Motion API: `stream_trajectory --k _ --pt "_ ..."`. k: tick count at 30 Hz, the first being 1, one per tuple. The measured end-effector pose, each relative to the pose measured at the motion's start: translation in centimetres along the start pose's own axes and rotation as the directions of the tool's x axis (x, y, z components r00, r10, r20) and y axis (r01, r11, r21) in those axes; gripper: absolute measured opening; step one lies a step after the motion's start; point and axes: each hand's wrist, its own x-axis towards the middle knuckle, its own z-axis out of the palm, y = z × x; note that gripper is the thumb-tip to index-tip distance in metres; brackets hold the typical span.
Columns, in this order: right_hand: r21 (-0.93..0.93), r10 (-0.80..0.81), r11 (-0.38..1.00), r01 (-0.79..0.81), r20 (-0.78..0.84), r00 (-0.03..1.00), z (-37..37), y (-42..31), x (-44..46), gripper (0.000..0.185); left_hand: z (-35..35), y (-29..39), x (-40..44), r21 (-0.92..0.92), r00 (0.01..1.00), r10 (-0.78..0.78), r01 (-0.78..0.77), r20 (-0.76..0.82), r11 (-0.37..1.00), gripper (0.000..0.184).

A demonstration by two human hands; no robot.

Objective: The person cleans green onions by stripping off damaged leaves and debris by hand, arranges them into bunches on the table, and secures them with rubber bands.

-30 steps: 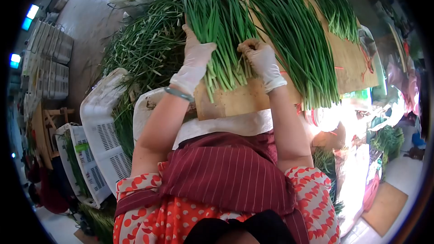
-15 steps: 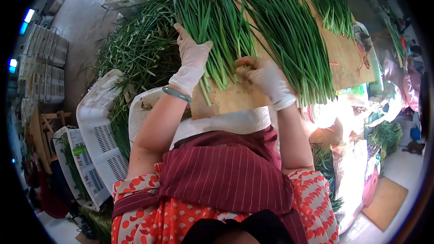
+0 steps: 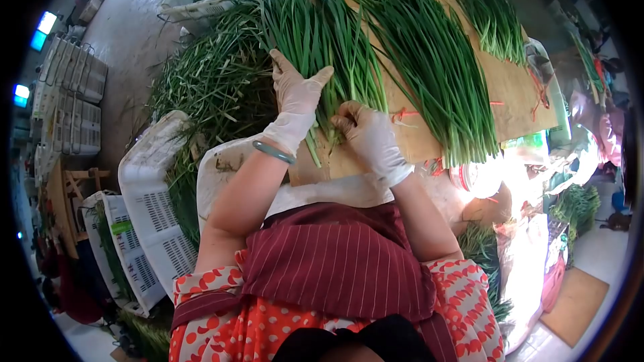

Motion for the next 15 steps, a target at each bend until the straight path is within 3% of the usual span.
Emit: stream_trajectory --k 1,4,8,11,15 --pt "0.109 -0.048 0.993 0.046 0.01 0.999 -0.3 -0.5 -0.3 0.016 0.5 -0.2 0.2 0.063 0.999 0.048 -0.047 -0.02 0.997 0.109" --pt "0.152 -0.156 0.976 0.156 -0.015 0.988 -1.6 -2.0 -1.0 0.018 1.0 -1.0 0.4 0.122 0.992 0.107 -0.099 -0.062 0.988 0.114" --pt "0.246 -0.161 0.955 0.168 -0.048 0.986 -2.7 -2.6 -1.9 0.016 0.5 -1.6 0.6 0.021 0.992 0.115 -0.114 -0.048 0.993 0.108" --pt "0.225 -0.279 0.93 0.292 -0.089 0.956 -3.4 -3.3 -2.4 0.015 -0.2 -1.3 0.7 -0.054 0.996 0.069 -0.072 -0.052 0.996 0.1" --pt "0.192 -0.534 0.831 0.522 0.018 0.845 -5.7 -4.6 -3.4 0.015 -0.4 -2.3 1.0 -0.268 0.997 0.025 -0.042 -0.068 0.963 0.086"
